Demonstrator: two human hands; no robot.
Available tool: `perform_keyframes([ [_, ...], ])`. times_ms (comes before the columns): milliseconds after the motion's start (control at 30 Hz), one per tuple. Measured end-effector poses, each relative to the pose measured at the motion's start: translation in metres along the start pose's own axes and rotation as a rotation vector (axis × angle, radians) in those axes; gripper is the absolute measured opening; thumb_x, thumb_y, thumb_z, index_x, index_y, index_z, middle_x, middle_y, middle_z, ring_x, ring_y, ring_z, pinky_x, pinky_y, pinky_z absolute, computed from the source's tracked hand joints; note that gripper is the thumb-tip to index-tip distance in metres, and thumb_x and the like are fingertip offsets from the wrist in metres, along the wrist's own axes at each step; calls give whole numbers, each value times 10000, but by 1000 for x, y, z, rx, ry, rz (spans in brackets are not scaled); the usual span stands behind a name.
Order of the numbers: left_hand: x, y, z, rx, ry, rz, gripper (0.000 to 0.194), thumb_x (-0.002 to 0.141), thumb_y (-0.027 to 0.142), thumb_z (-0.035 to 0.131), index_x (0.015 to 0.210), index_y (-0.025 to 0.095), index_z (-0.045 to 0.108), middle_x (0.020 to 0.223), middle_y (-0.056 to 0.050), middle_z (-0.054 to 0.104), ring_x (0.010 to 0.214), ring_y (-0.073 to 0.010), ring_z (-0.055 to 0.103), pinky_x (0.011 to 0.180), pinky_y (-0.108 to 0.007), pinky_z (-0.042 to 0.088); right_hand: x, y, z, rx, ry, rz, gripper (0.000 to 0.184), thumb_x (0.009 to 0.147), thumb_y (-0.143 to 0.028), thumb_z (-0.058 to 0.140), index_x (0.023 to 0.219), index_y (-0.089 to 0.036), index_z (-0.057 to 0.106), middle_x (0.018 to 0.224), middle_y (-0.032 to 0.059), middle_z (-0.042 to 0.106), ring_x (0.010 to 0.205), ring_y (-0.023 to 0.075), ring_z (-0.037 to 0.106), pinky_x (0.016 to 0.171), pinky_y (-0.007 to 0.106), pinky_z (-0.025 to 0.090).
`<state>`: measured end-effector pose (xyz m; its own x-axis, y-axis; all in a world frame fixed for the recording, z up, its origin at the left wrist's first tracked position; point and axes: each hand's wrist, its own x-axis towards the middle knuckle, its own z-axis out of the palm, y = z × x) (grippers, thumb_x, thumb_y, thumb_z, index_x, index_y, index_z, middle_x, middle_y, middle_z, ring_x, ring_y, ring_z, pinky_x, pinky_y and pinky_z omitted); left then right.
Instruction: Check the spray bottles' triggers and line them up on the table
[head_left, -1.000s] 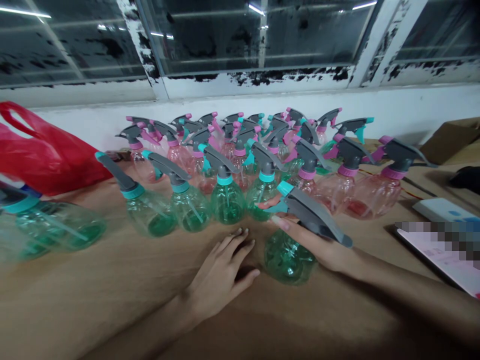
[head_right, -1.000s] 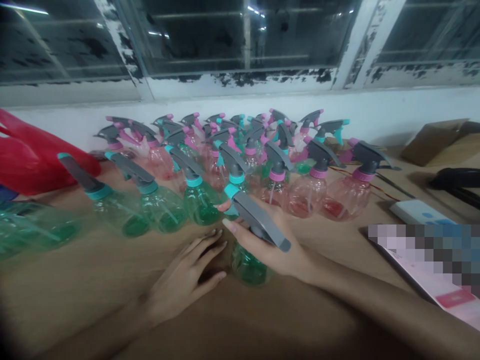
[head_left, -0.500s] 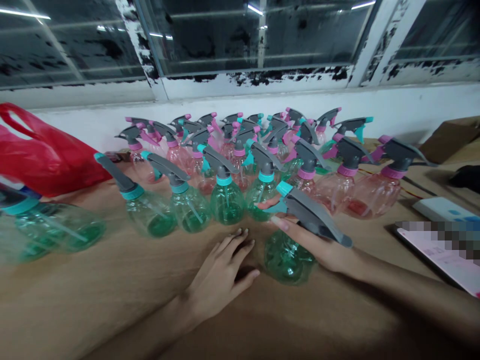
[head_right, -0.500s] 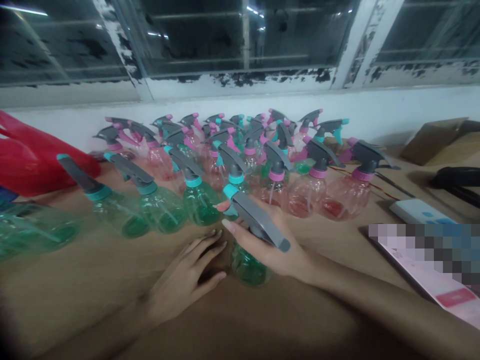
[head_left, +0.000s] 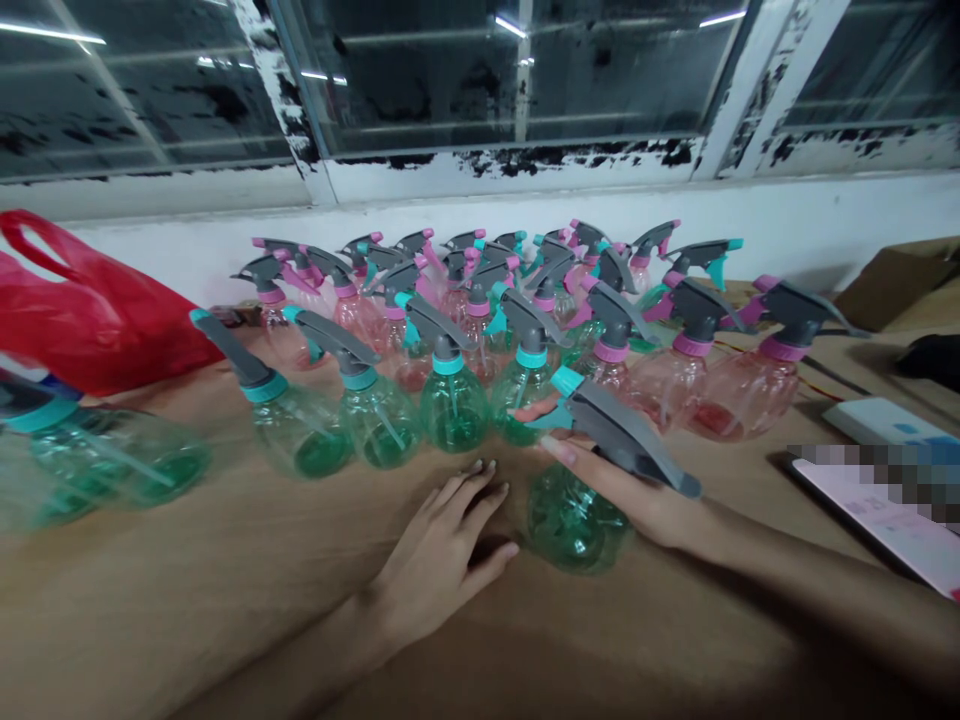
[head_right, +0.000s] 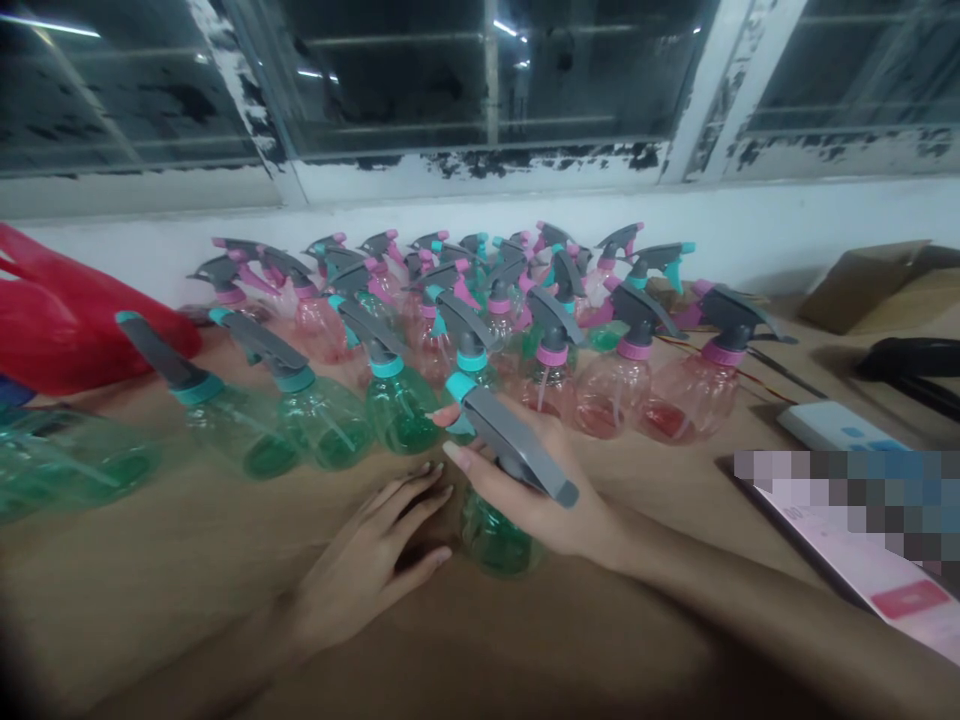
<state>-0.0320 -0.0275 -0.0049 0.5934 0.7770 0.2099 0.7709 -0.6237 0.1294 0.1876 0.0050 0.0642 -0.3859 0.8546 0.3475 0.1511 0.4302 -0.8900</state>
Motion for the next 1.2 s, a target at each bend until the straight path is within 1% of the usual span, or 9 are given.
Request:
perform_keyframes([
  [267, -1, -1, 2, -3, 0, -1, 492, 932, 415, 518, 1334, 139, 449, 1418, -133, 426, 1290, -291, 397, 1043, -481, 349, 2, 0, 2, 20, 12, -19, 238, 861, -337, 579, 1071, -226, 594, 795, 3, 634, 687, 155, 605, 612, 300, 479],
  [433, 0, 0, 1, 1, -11, -11, 489, 927, 405, 529, 1335, 148, 452, 1417, -128, 428, 1293, -285, 392, 1042, -458, 356, 2, 0, 0, 0, -2, -25, 234, 859, -328, 582, 1073, -233, 589, 750, -9, 629, 662, 155, 610, 572, 294, 472],
  [600, 0, 1, 0, 0, -7, -8, 484, 923, 401, 536, 1326, 143, 462, 1404, -131, 444, 1285, -287, 401, 1037, -462, 360, 1, -2, 1, 4, 8, -23, 217, 863, -318, 578, 1060, -228, 585, 843, 5, 646, 739, 159, 623, 654, 302, 495],
  [667, 0, 1, 0, -2, 2, -4, 485, 924, 400, 536, 1326, 138, 463, 1403, -134, 444, 1286, -289, 400, 1037, -463, 360, 1, -2, 1, -12, 17, -24, 214, 859, -328, 582, 1050, -232, 588, 854, 6, 644, 687, 151, 607, 615, 306, 482],
  [800, -1, 0, 2, -11, 13, -4, 491, 926, 402, 532, 1336, 144, 453, 1411, -132, 436, 1284, -290, 404, 1035, -469, 360, 2, -1, 0, -67, 33, -36, 210, 852, -380, 583, 1015, -249, 599, 763, -18, 625, 513, 121, 506, 512, 307, 425],
  [900, -1, 0, 2, -15, 14, -5, 482, 922, 402, 534, 1328, 150, 464, 1409, -130, 441, 1283, -290, 408, 1033, -469, 362, 2, -2, -2, -125, 55, -55, 185, 857, -423, 567, 870, -243, 609, 660, -33, 580, 530, 123, 502, 542, 303, 426],
  [1000, 0, 0, 1, -8, 14, -11, 476, 917, 395, 543, 1317, 146, 475, 1404, -133, 446, 1285, -290, 405, 1037, -462, 358, 2, -3, -4, -159, 58, -53, 248, 864, -453, 548, 763, -230, 589, 611, -30, 555, 573, 132, 526, 573, 302, 426],
  [1133, 1, 0, -1, -15, 1, -10, 513, 890, 409, 572, 1321, 150, 469, 1404, -133, 443, 1287, -294, 397, 1037, -458, 352, 2, -3, -3, -102, 39, -55, 229, 862, -452, 554, 881, -234, 621, 715, -17, 628, 560, 124, 527, 571, 305, 435],
  [1200, 1, 0, -3, -37, -11, 0, 566, 864, 432, 595, 1336, 155, 450, 1410, -130, 434, 1294, -297, 384, 1039, -461, 346, 3, -1, -2, -76, 44, -64, 217, 854, -429, 578, 961, -247, 627, 814, -10, 663, 630, 133, 576, 624, 305, 463],
])
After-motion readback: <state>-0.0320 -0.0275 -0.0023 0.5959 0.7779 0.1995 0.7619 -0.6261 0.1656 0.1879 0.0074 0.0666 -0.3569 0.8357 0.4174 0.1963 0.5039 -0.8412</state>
